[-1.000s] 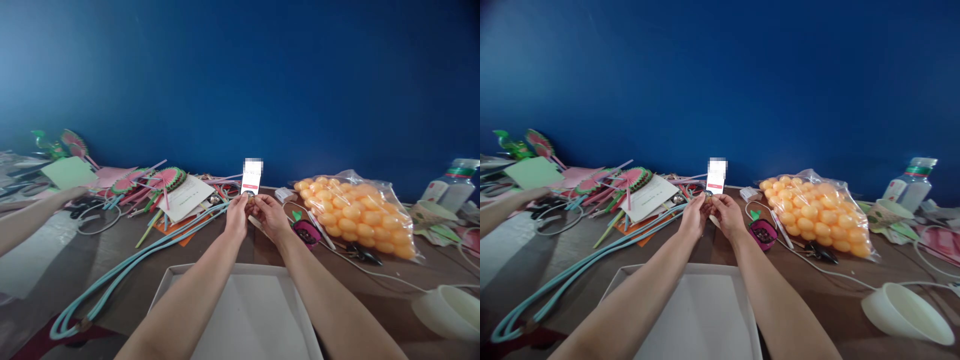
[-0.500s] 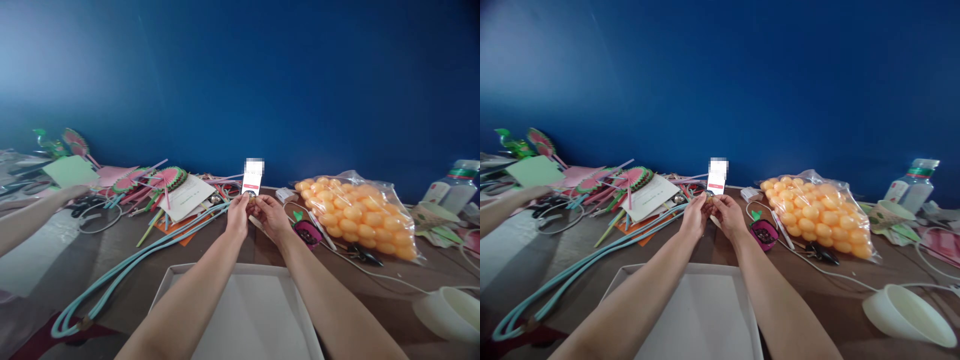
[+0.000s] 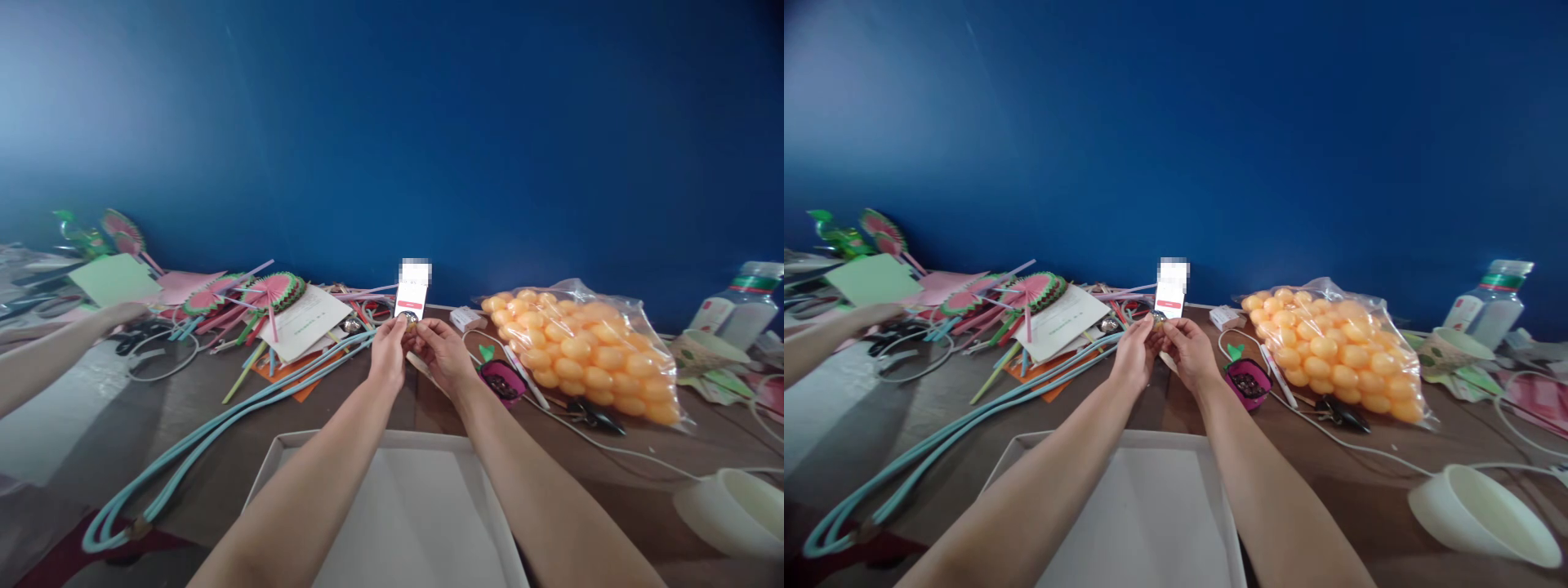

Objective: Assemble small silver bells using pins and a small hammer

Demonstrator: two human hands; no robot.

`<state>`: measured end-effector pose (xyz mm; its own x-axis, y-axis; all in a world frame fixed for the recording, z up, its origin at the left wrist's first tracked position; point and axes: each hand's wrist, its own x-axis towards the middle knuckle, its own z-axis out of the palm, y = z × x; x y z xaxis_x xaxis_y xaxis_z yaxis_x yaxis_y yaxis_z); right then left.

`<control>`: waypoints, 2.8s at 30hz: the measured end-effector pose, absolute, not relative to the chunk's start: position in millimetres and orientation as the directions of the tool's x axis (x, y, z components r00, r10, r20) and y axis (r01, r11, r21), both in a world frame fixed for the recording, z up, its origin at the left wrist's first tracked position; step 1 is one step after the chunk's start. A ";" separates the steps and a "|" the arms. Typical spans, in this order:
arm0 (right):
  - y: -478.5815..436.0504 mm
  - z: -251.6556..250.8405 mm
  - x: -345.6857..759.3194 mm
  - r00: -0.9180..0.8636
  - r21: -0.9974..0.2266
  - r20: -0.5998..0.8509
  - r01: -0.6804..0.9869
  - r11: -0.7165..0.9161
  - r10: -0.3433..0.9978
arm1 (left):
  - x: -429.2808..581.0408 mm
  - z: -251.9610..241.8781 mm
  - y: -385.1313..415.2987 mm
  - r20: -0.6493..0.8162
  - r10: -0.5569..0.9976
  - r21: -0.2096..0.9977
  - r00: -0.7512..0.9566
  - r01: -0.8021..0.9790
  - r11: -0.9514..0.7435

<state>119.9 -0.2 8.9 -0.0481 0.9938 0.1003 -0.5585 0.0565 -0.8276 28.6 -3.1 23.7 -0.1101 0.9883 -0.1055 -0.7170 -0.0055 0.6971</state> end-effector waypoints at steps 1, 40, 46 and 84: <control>-0.2 8.8 119.9 -0.048 -0.830 0.100 -0.555 0.057 0.994 | 28.6 23.4 -2.9 -0.106 0.988 0.695 -0.110 -0.719 -0.005; -0.1 8.2 120.6 -0.052 -0.837 0.104 -0.545 0.059 0.993 | 28.3 20.1 -1.2 -0.103 0.992 0.658 -0.068 -0.752 0.017; -1.0 9.2 120.0 -0.019 -0.834 0.093 -0.548 0.067 0.996 | 27.5 20.8 -1.4 -0.124 0.992 0.608 -0.013 -0.791 0.065; -3.1 12.4 120.1 -0.008 -0.838 0.117 -0.537 0.095 0.993 | 28.6 18.3 -1.4 -0.056 0.998 0.614 0.001 -0.789 0.035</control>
